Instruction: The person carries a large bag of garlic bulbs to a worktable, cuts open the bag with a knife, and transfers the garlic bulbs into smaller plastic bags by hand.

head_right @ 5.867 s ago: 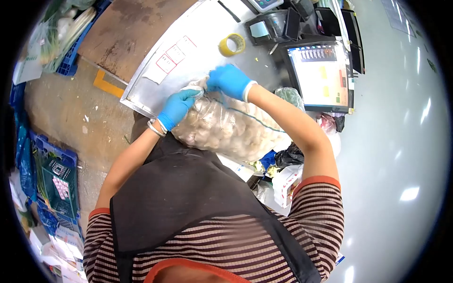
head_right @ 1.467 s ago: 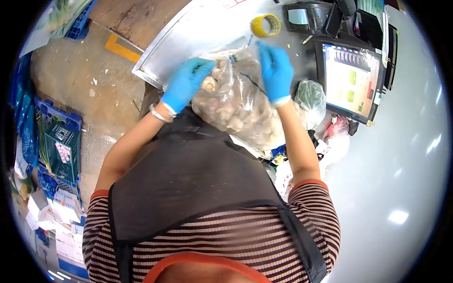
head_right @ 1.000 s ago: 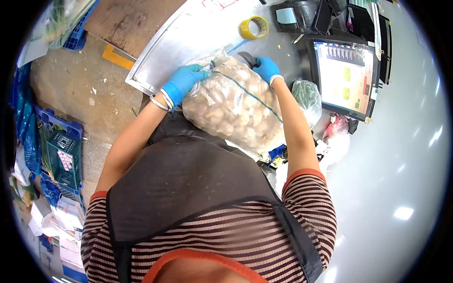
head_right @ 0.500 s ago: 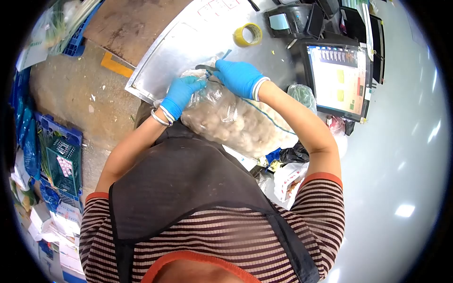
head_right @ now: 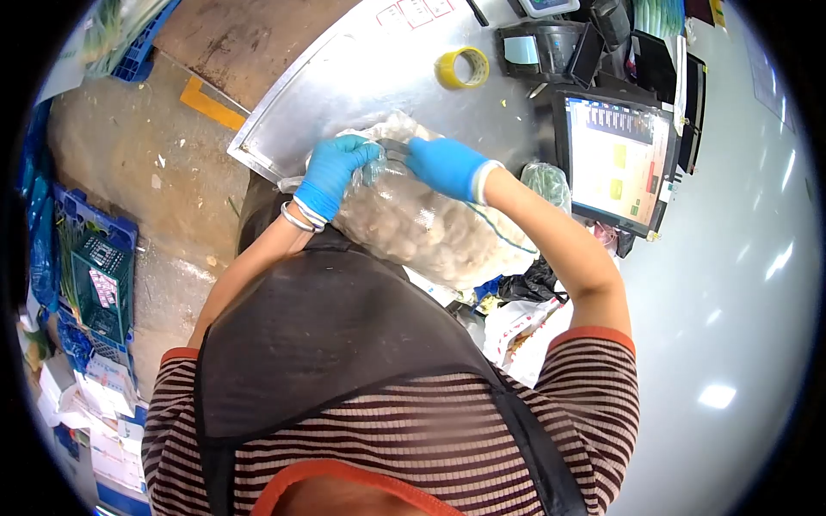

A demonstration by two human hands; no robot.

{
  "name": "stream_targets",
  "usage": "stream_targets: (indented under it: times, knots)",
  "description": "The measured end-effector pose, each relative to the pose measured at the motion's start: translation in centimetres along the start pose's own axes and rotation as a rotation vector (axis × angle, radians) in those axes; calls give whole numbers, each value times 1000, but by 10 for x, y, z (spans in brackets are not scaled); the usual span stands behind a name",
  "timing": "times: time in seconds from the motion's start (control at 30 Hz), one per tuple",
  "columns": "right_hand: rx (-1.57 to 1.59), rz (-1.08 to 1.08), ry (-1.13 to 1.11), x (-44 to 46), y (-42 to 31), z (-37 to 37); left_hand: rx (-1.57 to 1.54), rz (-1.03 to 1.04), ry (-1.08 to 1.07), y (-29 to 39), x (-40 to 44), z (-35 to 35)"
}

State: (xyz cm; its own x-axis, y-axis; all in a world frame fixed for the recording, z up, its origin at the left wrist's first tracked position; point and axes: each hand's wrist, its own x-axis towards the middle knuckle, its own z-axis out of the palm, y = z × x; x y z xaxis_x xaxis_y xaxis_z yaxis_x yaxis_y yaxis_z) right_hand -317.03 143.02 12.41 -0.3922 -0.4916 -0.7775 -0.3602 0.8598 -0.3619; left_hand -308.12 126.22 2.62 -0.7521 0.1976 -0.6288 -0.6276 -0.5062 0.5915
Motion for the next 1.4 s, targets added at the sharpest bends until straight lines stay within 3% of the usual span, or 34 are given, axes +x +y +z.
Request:
stream_targets:
  times: [0.13, 0.17, 0.4, 0.43, 0.5, 0.57, 0.7, 0.73, 0.83, 0.87, 0.93, 1.03, 1.07, 1.1, 1.17, 1.23, 1.33, 1.4]
  knots:
    - [23, -44, 38, 3, -8, 6, 65, 68, -50, 7, -6, 8]
    - [-91, -97, 45, 13, -11, 11, 60, 64, -25, 13, -7, 12]
    - [-61, 10, 176, -24, 4, 28, 140, 8, -27, 11, -11, 6]
    - [-124, -76, 262, -23, 3, 33, 198, 64, -35, 8, -14, 9]
    - [-107, 39, 179, -7, -15, 33, 319, 180, -55, 4, -18, 18]
    - [-104, 121, 119, -5, -43, 12, 245, 99, -57, 20, -21, 13]
    - [-104, -121, 338, -33, 12, 47, 151, 41, -81, 36, -18, -3]
    - [-82, -83, 377, -33, 15, 40, 150, 39, -96, 35, -13, -7]
    - [131, 60, 565, -34, 14, 34, 368, 308, -195, 34, 6, -18]
    - [291, 28, 680, -31, 17, 30, 332, 259, -212, 35, 4, -28]
    - [522, 163, 799, -27, 29, 23, 265, 157, -246, 58, -9, -48]
    - [553, 521, 790, -8, 109, 46, 561, 242, -217, 50, -22, -88]
    - [653, 552, 758, -3, 134, 62, 688, 269, -210, 43, -26, -97]
    - [753, 582, 720, 3, 157, 77, 673, 110, -264, 35, -35, -102]
    - [970, 531, 695, 10, 186, 94, 1168, 397, -230, 15, -49, -96]
    - [1101, 421, 792, 7, 159, 78, 1458, 556, -113, -5, -53, -83]
    - [1065, 332, 863, -6, 105, 50, 1600, 278, 14, -18, -49, -82]
    - [1047, 310, 882, -10, 85, 41, 1476, 275, -21, -44, -42, -111]
